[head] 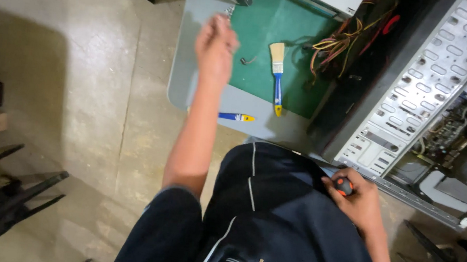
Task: Removing a motherboard from a desktop computer case by unscrewing it and collecting the screws.
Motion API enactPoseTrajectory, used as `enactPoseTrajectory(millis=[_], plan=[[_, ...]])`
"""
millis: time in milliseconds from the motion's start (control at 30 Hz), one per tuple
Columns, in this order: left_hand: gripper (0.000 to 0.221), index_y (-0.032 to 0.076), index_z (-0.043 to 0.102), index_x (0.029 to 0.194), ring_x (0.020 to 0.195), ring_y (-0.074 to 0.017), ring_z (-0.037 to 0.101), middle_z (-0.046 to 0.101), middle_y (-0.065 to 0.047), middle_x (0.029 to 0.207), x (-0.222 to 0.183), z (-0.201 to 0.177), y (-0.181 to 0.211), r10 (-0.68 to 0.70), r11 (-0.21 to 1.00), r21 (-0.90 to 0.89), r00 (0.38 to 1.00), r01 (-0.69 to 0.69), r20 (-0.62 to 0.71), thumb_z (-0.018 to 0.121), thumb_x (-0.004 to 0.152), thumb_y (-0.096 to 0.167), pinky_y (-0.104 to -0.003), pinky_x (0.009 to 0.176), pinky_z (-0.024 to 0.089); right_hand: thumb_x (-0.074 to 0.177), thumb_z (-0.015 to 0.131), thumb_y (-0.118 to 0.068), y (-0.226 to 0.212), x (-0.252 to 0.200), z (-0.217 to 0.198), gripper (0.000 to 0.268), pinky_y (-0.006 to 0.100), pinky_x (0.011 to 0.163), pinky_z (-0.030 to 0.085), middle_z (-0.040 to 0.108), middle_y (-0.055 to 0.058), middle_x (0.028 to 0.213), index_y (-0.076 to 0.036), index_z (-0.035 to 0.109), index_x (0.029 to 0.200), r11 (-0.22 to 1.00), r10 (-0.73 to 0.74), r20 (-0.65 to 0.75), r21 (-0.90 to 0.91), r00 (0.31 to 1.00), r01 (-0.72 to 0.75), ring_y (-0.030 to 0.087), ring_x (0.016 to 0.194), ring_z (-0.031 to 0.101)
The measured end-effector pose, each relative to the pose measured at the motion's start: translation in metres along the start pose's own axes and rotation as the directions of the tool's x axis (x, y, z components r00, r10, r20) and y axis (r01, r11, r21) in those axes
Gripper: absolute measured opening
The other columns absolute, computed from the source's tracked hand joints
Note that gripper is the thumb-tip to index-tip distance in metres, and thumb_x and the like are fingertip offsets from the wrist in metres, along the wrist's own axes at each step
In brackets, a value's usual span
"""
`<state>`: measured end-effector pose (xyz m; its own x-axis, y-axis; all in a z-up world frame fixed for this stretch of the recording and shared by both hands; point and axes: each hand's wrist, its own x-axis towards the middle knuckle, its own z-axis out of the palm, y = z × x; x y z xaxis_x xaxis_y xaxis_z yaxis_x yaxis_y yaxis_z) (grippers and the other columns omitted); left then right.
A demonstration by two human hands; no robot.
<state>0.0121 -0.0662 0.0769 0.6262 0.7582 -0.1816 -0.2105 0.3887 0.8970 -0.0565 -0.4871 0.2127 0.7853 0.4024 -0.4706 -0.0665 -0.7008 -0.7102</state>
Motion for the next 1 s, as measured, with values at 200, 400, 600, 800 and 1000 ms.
enactPoseTrajectory(millis=[200, 400, 600, 800, 1000], plan=[[0.008, 0.006, 0.058, 0.103, 0.055, -0.0161, 0.050, 0.062, -0.019, 0.096, -0.095, 0.066, 0.087, -0.001, 0.977, -0.196, 0.919, 0.085, 0.393, 0.055, 0.109, 0.011, -0.031, 0.060, 0.041, 0.077, 0.086, -0.021, 0.009, 0.003, -0.003, 0.018, 0.043, 0.064, 0.051, 0.071, 0.015, 0.071, -0.015, 0.073, 0.088, 0.987, -0.062, -0.076, 0.141, 0.995, 0.072, 0.034, 0.062, 0.069], [0.019, -0.004, 0.067, 0.075, 0.060, -0.0270, 0.070, 0.069, -0.011, 0.067, -0.143, 0.139, 0.170, 0.435, 0.845, -0.038, 0.644, -0.533, 0.630, 0.071, 0.093, 0.004, -0.033, 0.064, 0.061, 0.074, 0.090, -0.017, -0.075, -0.016, -0.041, 0.014, 0.033, 0.066, 0.053, 0.075, 0.007, 0.070, -0.012, 0.078, 0.079, 0.927, -0.094, -0.149, 0.347, 0.984, 0.141, 0.018, 0.063, 0.068], [0.008, -0.002, 0.075, 0.090, 0.053, -0.0253, 0.059, 0.076, -0.021, 0.092, -0.177, 0.187, 0.186, 0.654, 0.522, -0.289, 0.159, -0.803, 0.739, 0.068, 0.093, -0.002, -0.035, 0.049, 0.056, 0.078, 0.080, -0.004, -0.170, -0.032, -0.088, 0.024, 0.025, 0.054, 0.058, 0.072, 0.004, 0.060, -0.003, 0.079, 0.102, 0.776, -0.300, -0.372, 0.441, 0.878, 0.452, 0.012, 0.048, 0.065], [0.012, -0.005, 0.074, 0.087, 0.055, -0.0251, 0.061, 0.075, -0.020, 0.091, -0.203, 0.214, 0.186, 0.654, 0.518, -0.388, 0.061, -0.762, 0.754, 0.067, 0.096, 0.000, -0.036, 0.050, 0.058, 0.079, 0.079, 0.003, -0.174, -0.043, -0.092, 0.016, 0.026, 0.054, 0.060, 0.074, 0.009, 0.062, 0.003, 0.077, 0.095, 0.719, -0.302, -0.536, 0.416, 0.789, 0.557, 0.013, 0.050, 0.069], [0.006, -0.006, 0.074, 0.093, 0.054, -0.0261, 0.059, 0.074, -0.020, 0.089, -0.223, 0.232, 0.187, 0.646, 0.620, -0.436, 0.109, -0.652, 0.755, 0.068, 0.094, -0.008, -0.037, 0.050, 0.057, 0.081, 0.073, 0.010, -0.152, -0.049, -0.097, 0.005, 0.025, 0.048, 0.057, 0.067, 0.010, 0.055, 0.011, 0.071, 0.085, 0.581, -0.354, -0.622, 0.438, 0.698, 0.686, 0.013, 0.046, 0.067]])
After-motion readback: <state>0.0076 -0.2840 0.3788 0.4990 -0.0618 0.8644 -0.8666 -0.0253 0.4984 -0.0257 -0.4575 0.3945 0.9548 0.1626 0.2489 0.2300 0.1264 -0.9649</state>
